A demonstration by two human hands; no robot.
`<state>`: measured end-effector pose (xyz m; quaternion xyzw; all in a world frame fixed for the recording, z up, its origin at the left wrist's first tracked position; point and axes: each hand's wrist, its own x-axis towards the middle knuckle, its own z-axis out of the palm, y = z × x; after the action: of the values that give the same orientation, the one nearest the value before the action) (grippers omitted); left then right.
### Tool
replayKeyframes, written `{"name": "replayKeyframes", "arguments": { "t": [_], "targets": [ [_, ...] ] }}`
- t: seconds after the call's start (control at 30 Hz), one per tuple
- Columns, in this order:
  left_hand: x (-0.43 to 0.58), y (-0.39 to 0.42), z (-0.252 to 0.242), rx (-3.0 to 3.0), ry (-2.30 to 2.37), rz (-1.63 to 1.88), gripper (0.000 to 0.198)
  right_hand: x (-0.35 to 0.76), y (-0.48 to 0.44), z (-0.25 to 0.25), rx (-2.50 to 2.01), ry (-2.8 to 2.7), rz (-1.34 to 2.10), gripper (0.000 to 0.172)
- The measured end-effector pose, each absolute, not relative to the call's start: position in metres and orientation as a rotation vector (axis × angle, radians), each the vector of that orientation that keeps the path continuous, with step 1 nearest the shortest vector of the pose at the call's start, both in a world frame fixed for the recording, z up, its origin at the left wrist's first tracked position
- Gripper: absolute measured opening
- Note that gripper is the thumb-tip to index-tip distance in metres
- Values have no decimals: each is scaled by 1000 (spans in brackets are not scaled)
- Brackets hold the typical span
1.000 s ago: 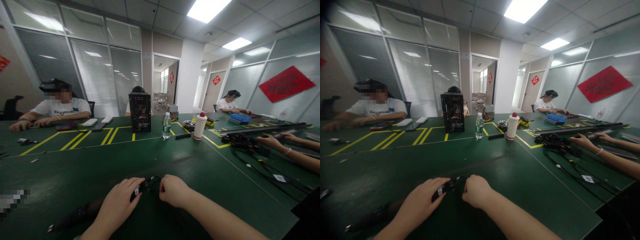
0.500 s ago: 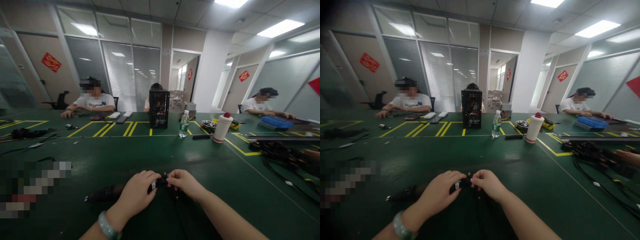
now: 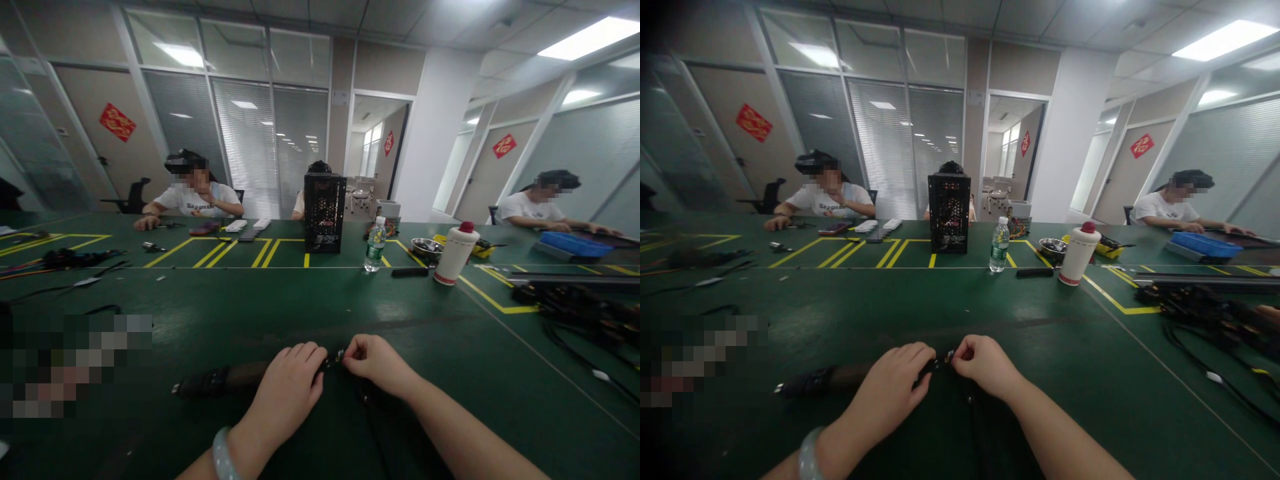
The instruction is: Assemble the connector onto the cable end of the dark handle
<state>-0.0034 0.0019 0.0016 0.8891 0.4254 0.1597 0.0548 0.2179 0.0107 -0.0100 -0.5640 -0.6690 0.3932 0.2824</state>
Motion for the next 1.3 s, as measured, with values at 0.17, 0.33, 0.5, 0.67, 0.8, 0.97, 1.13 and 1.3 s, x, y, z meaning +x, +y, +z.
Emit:
{"name": "replayKeyframes", "arguments": {
  "t": [0.17,0.33,0.5,0.67,0.8,0.97,1.13,1.3],
  "targets": [
    [0,3,-5,2747,1283,502,32,215,8,-15,-1529,-1885,874,8],
    [7,2,-4,2756,1332,461,24,210,4,-15,-1550,-1934,740,8],
    [15,2,-3,2765,1435,407,20,209,1,-11,-1575,-1952,698,6],
    [18,0,-1,2783,1442,400,19,209,0,-11,-1568,-1940,710,6],
    [17,-2,4,2754,1433,412,19,210,1,-14,-1546,-1912,752,6],
    [10,-4,5,2685,1404,490,18,210,2,-17,-1489,-1881,838,6],
    [0,-1,-2,2638,1287,592,19,208,1,-22,-1445,-1863,890,6],
    [1,6,-5,2630,1257,618,14,205,0,-23,-1452,-1829,877,7]
  ]
}}
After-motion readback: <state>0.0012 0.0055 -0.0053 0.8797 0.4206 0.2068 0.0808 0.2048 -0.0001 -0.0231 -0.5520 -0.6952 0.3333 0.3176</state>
